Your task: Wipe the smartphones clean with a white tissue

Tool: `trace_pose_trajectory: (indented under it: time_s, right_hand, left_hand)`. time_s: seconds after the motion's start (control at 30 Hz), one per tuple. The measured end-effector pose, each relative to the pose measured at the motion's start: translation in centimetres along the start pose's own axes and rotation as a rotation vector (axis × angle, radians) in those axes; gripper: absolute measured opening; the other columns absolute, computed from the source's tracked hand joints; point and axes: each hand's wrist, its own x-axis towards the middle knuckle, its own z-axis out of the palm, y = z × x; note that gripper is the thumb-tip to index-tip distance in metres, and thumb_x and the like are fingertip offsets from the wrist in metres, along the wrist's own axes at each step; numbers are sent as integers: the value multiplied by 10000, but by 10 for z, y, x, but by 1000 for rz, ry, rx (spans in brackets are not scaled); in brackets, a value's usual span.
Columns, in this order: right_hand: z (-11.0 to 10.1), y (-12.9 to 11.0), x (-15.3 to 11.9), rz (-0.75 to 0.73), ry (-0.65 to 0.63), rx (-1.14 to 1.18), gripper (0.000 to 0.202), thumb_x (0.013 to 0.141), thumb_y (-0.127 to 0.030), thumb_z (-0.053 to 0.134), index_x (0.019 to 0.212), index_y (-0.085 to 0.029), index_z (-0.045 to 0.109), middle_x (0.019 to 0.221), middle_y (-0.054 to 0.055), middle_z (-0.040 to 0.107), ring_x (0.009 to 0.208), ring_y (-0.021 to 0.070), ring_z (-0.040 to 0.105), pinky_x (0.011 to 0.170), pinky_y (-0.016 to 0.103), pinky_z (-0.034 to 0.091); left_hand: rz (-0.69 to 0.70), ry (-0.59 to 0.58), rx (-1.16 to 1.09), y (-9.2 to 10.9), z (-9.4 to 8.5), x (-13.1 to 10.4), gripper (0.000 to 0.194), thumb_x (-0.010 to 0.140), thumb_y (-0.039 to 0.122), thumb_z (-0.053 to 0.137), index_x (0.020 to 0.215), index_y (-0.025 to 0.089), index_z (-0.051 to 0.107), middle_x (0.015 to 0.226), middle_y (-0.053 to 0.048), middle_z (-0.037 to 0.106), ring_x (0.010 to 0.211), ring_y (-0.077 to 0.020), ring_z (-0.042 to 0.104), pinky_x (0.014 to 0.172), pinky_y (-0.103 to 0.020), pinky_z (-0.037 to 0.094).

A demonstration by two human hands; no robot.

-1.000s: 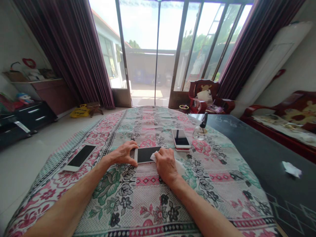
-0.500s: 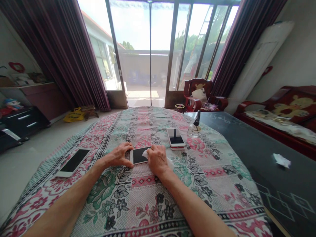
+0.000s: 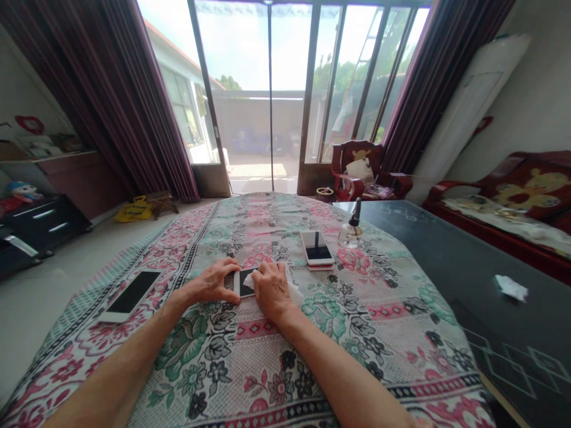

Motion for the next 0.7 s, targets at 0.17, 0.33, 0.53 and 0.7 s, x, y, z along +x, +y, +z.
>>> trace_pose_trajectory:
  time_s: [0.17,0.33,0.53,0.7]
  right_hand:
    - [-10,29,0,152,-2,-44,196,902,-225,481,832,-214,663,897,54,585,865,191,504,822,334,304]
    - [-13,44,-6,202,-1,-33,185,888,-195,490,832,-202,665,888,63,578,820,172,524,773,287,349]
    - [-13,42,-8,183,10,37,189,885,-195,495,834,-208,677,854,47,573,798,155,532,755,256,378]
    - [-9,45,-6,168,24,67,198,906,-209,464,884,-203,662,881,44,569,846,149,538,771,234,389]
  left_hand:
    - [3,-23,2,4,-3,0,656,563,518,770,1088,178,572,1151,-75,526,1081,-244,512,946,-317,426]
    - [-2,-63,-17,3,-9,0,587,604,450,737,1100,190,562,1211,-78,495,1104,-241,505,973,-316,419]
    - [-50,-139,16,-18,-24,-9,580,597,356,707,1135,221,541,1250,-60,479,1155,-251,478,1004,-329,403]
    - [-93,-126,86,-6,-19,-5,725,588,400,731,1238,216,467,1352,-105,425,1263,-309,384,1050,-403,342]
